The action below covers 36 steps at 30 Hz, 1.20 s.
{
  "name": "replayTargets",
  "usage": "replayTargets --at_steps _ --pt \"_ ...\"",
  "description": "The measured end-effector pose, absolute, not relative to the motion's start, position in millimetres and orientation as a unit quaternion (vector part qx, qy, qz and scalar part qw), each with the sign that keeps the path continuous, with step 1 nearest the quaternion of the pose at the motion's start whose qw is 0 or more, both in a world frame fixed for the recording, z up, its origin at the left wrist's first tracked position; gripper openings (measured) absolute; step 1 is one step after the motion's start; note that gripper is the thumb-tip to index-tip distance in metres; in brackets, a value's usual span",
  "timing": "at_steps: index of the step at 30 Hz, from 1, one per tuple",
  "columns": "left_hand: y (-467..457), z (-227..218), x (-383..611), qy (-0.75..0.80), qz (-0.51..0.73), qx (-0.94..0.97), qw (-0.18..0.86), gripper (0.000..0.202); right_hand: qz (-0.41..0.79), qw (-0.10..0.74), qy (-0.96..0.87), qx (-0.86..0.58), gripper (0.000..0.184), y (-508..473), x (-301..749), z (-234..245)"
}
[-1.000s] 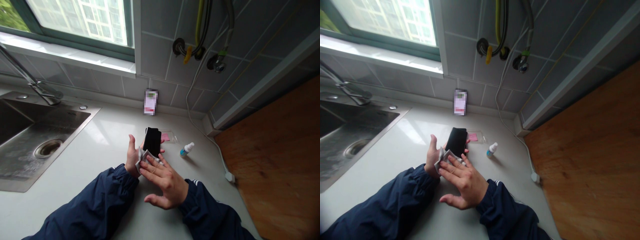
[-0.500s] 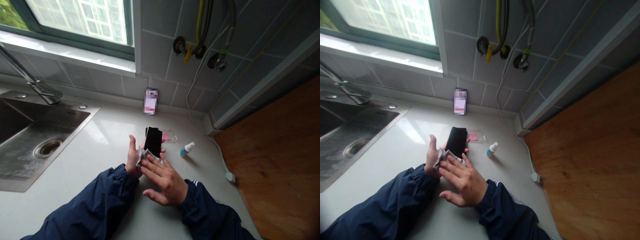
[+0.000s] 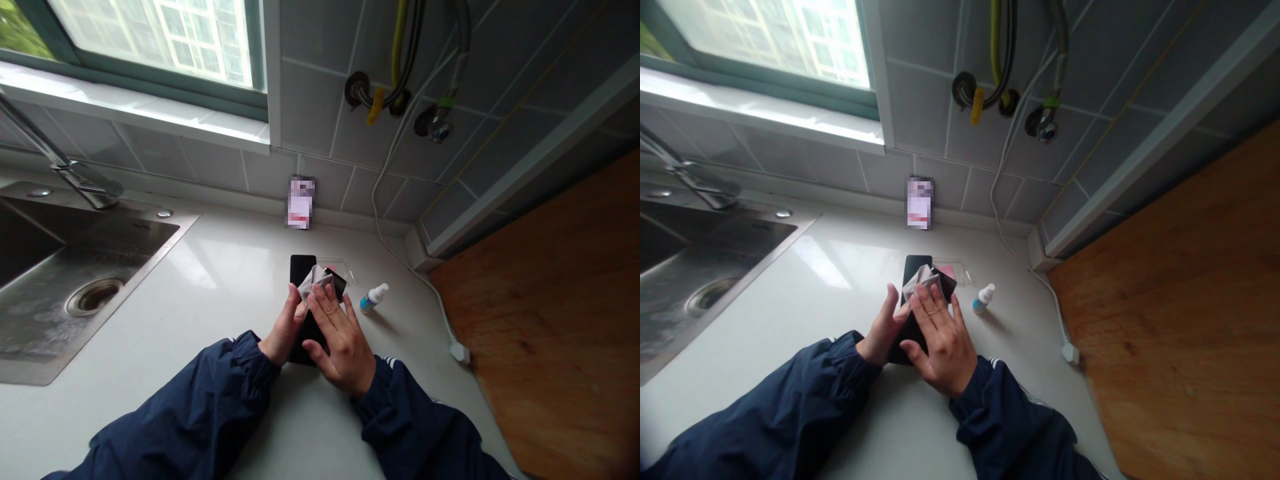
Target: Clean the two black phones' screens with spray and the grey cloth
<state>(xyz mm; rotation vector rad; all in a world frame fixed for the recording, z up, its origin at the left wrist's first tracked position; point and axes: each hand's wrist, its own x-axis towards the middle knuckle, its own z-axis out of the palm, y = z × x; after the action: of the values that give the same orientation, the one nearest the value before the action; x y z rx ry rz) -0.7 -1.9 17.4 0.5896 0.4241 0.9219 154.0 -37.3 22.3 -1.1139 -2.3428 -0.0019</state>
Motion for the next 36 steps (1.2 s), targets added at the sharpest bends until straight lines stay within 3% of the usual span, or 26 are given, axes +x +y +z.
replayTargets --at_steps 7,12,18,26,36 --pt "-6 23 -1 0.226 0.455 0.545 0.667 0.076 -0.028 0.32 -0.819 -0.475 0.072 -33 157 22" --pt "-4 25 -3 0.208 0.47 0.575 0.636 0.075 -0.02 0.316 -0.826 -0.465 0.072 -34 157 23" --pt "-3 16 0 0.205 0.518 0.442 0.703 0.069 0.006 0.278 -0.852 -0.444 0.075 -34 157 20" --pt "1 44 -4 0.213 0.516 0.198 0.805 0.076 0.037 0.228 -0.883 -0.409 0.078 -42 150 22" --pt "15 46 -18 0.245 0.506 0.152 0.813 0.074 0.031 0.231 -0.912 -0.336 0.069 -48 148 29"
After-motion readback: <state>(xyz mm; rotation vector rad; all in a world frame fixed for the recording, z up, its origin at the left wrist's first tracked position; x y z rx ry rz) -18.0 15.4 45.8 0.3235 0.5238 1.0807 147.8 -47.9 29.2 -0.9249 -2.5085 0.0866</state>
